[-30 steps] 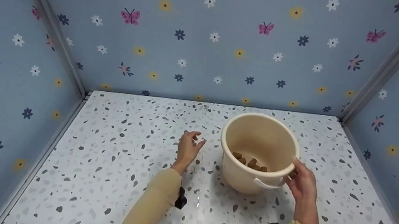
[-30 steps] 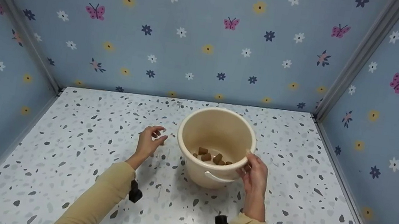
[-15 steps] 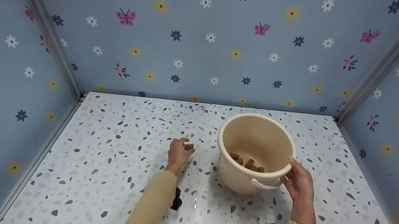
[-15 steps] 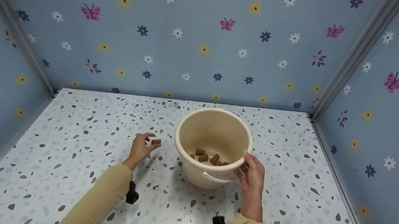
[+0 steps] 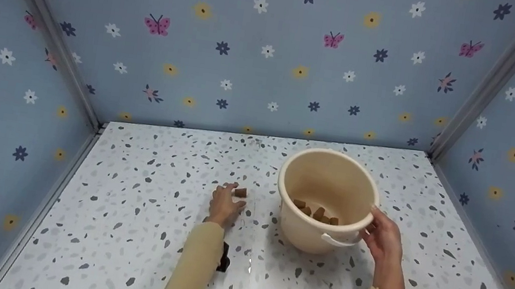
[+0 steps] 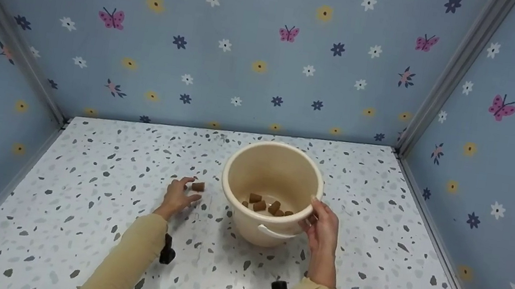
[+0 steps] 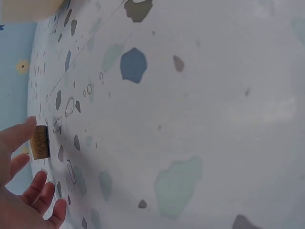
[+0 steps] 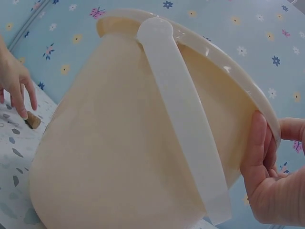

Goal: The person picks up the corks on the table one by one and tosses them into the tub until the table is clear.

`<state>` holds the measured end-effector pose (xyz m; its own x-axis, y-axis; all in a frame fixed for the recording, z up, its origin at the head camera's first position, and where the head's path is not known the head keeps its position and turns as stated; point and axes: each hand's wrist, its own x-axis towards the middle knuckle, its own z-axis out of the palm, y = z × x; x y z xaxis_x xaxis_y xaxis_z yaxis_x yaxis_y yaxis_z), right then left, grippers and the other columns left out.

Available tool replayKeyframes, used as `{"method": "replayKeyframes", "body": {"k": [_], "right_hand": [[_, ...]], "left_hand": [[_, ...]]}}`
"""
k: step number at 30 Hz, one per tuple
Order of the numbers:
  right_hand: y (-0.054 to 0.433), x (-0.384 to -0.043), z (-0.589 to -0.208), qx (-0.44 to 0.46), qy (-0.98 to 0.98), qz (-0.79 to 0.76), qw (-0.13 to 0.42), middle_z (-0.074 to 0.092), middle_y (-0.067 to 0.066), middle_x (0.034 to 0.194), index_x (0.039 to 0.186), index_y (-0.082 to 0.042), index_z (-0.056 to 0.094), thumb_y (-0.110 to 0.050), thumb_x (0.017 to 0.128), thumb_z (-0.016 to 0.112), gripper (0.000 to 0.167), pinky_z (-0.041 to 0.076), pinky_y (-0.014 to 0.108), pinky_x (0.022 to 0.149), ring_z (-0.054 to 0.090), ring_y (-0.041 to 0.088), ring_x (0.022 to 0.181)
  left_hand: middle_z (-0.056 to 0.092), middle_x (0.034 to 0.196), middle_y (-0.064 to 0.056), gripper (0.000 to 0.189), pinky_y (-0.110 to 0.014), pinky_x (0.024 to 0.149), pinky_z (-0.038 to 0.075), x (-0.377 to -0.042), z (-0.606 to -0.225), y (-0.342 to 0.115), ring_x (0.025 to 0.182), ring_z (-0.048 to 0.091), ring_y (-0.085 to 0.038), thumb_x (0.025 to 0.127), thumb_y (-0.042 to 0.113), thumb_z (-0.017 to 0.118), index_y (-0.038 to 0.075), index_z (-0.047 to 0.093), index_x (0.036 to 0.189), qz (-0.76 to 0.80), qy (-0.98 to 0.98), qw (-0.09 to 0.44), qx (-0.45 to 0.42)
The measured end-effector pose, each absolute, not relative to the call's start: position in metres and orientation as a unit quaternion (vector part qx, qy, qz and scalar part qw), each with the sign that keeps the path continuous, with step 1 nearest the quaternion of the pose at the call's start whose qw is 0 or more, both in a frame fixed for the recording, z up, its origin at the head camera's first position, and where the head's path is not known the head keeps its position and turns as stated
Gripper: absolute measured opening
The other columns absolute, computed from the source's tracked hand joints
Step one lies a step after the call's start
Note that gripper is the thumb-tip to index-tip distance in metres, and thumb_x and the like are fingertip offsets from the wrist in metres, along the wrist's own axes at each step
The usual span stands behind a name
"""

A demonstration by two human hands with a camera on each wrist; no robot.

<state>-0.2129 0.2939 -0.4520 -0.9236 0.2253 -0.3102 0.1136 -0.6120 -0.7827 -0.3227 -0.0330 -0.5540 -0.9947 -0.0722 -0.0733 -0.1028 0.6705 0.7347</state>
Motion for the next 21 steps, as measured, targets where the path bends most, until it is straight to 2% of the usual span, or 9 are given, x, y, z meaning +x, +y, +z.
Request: {"method": "replayKeyframes", "body": {"k": [13, 21], "right_hand": [[0.2927, -0.2140, -0.4521, -0.211, -0.434, 0.875, 0.024, 0.060, 0.004, 0.082, 0.091, -0.009, 0.062, -0.017, 0.089, 0.053, 0.012, 0.048, 0.026, 0.064, 0.056, 0.015, 0.076], [0.2939, -0.2139, -0.4517, -0.200, -0.436, 0.877, 0.030, 0.060, 0.004, 0.076, 0.085, -0.008, 0.063, -0.015, 0.090, 0.051, 0.014, 0.048, 0.026, 0.061, 0.057, 0.014, 0.071]], "left_hand": [[0.042, 0.119, -0.016, 0.052, -0.045, 0.093, 0.031, -0.3295, -0.5588, -0.0393, 0.109, 0.039, -0.030, 0.081, 0.020, 0.064, 0.015, 0.046, 0.129, 0.363, 0.930, 0.048, -0.034], [0.047, 0.112, -0.014, 0.043, -0.045, 0.087, 0.035, -0.3291, -0.5581, -0.0348, 0.103, 0.044, -0.029, 0.079, 0.019, 0.067, 0.014, 0.055, 0.119, 0.361, 0.931, 0.023, -0.042]]}}
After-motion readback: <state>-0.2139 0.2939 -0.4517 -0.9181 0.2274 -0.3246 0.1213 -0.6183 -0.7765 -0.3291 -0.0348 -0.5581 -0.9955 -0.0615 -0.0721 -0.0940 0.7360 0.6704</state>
